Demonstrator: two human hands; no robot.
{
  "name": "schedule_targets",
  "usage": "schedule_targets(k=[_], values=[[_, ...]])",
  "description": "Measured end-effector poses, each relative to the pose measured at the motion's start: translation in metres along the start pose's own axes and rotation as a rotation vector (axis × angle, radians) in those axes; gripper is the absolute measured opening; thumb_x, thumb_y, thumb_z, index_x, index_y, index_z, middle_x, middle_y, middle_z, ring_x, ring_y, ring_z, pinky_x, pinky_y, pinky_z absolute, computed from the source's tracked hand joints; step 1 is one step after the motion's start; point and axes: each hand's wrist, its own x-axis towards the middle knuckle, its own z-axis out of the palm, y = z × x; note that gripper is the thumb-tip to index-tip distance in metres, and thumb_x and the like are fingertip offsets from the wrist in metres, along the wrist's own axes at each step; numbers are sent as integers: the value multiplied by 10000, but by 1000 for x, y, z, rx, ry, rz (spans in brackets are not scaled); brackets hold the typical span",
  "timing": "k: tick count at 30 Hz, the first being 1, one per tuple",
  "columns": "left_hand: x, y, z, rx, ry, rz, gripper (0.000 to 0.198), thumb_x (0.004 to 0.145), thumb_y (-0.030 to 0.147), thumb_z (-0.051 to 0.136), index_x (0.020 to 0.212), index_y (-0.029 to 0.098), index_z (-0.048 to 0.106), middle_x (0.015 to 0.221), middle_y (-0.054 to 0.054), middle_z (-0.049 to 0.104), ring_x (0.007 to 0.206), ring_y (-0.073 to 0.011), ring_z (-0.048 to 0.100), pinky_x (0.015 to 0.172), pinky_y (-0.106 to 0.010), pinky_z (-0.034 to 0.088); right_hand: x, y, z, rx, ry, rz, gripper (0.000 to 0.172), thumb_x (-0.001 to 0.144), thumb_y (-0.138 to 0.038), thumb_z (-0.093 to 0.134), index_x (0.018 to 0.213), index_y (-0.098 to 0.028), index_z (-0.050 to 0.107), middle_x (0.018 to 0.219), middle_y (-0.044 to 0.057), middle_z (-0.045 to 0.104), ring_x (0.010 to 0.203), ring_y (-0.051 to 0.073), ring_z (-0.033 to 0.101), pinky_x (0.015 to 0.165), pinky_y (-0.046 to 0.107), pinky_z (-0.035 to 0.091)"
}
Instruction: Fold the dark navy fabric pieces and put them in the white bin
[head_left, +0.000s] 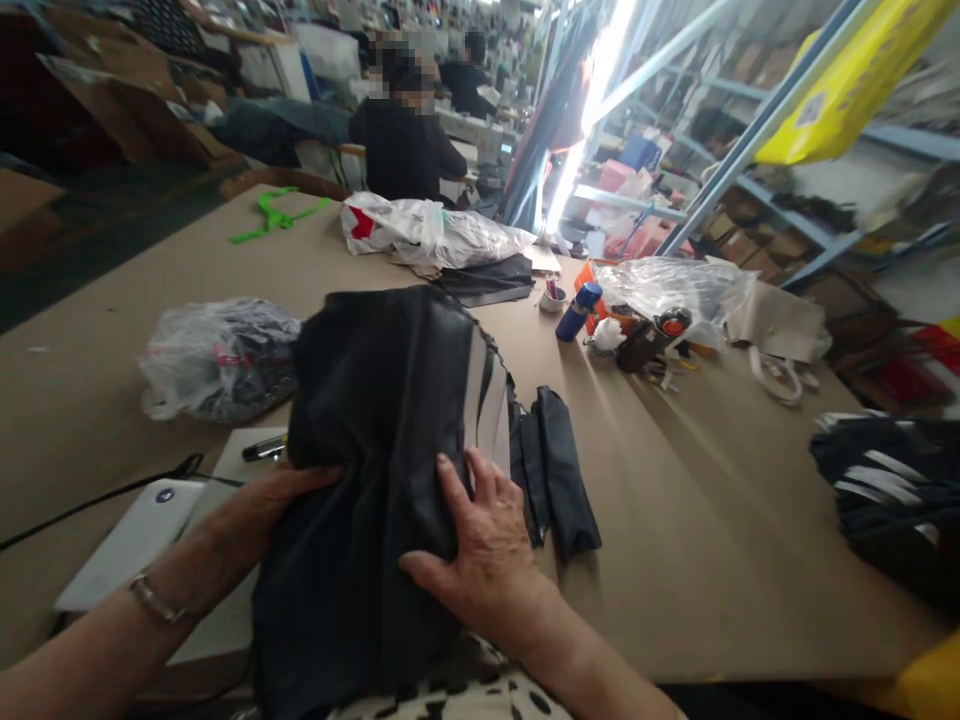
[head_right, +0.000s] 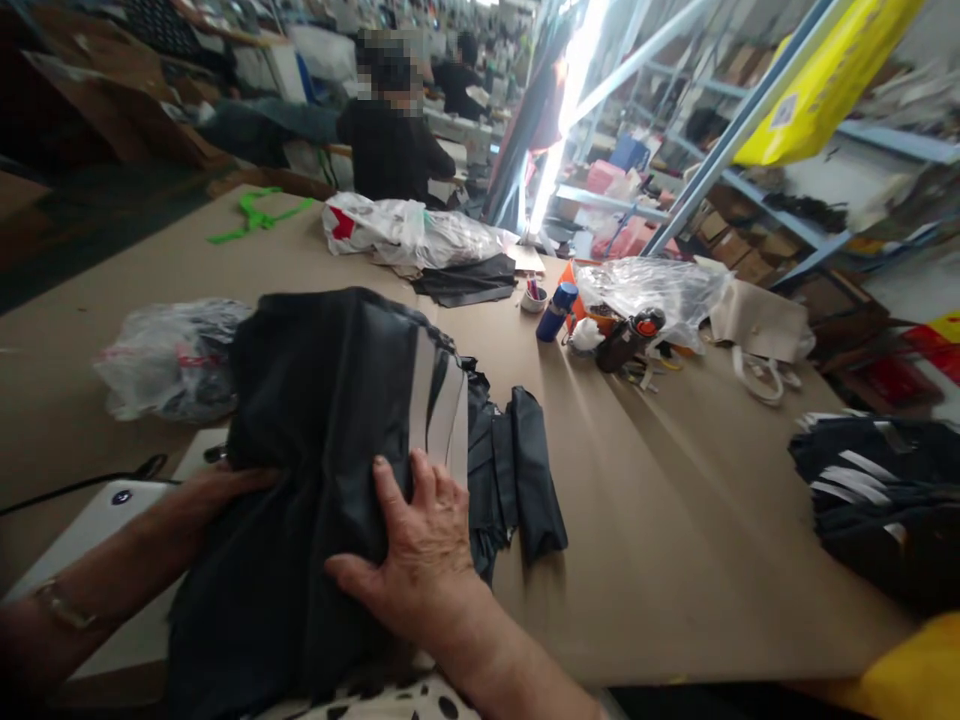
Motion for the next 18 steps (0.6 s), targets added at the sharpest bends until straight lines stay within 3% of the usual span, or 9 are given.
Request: schedule_targets(k=[4,6,7,10,11,12,13,15,18], values=[[24,-21,-25,81,29,-49,526,584,340,776,1013,123,561,755,-31,727,724,-216,682,762,-355,555,22,17,42,-24,-125,27,893,637,-546,702,1397,-310,297,1504,106,145,1331,452,83,992,707,72],[29,-20,-31,215,56,46,564,667,400,707,1124,142,501,921,-33,717,840,-209,669,817,-359,532,28,20,54,-3,-169,38,905,650,-583,674,1408,-300,268,1514,114,107,1342,450,41,988,709,76],[28,-17,-32,319,137,115,578,713,425,654,1187,159,458,1045,-38,685,924,-218,648,853,-380,513,29,18,56,15,-180,29,912,653,-608,658,1412,-299,258,1516,114,94,1347,444,28,995,701,80],[15,0,-20,749,607,530,641,764,447,567,1307,185,350,1346,-60,479,1194,-277,480,1002,-457,389,29,20,45,105,-219,-39,869,667,-614,643,1398,-305,289,1512,87,139,1365,391,58,1045,621,134],[8,4,-10,889,708,719,637,767,436,565,1313,185,353,1395,-60,415,1256,-280,411,1050,-455,331,29,28,37,150,-208,-62,805,697,-574,637,1383,-298,319,1500,79,187,1366,354,120,1063,568,177],[3,7,1,1001,710,920,606,776,421,560,1306,192,376,1423,-51,370,1298,-271,352,1087,-441,279,29,40,27,189,-161,-73,721,735,-520,622,1362,-282,357,1477,76,249,1355,310,195,1072,508,218],[-2,7,15,1089,613,1079,543,793,396,544,1287,211,411,1433,-35,352,1316,-252,325,1108,-424,252,28,58,17,210,-75,-57,633,771,-459,596,1336,-255,396,1443,80,315,1331,269,269,1073,453,251],[-8,0,44,1208,330,1240,414,807,351,517,1208,249,508,1390,-19,412,1308,-241,338,1113,-419,259,25,106,-6,167,172,121,526,795,-370,550,1281,-195,451,1360,101,424,1269,224,368,1065,389,277],[-9,-19,84,1319,5,1189,332,784,285,519,1104,272,607,1292,-29,527,1289,-265,360,1092,-444,298,16,184,-34,15,400,545,598,702,-363,604,1227,-105,484,1231,181,519,1197,292,430,1030,448,287]])
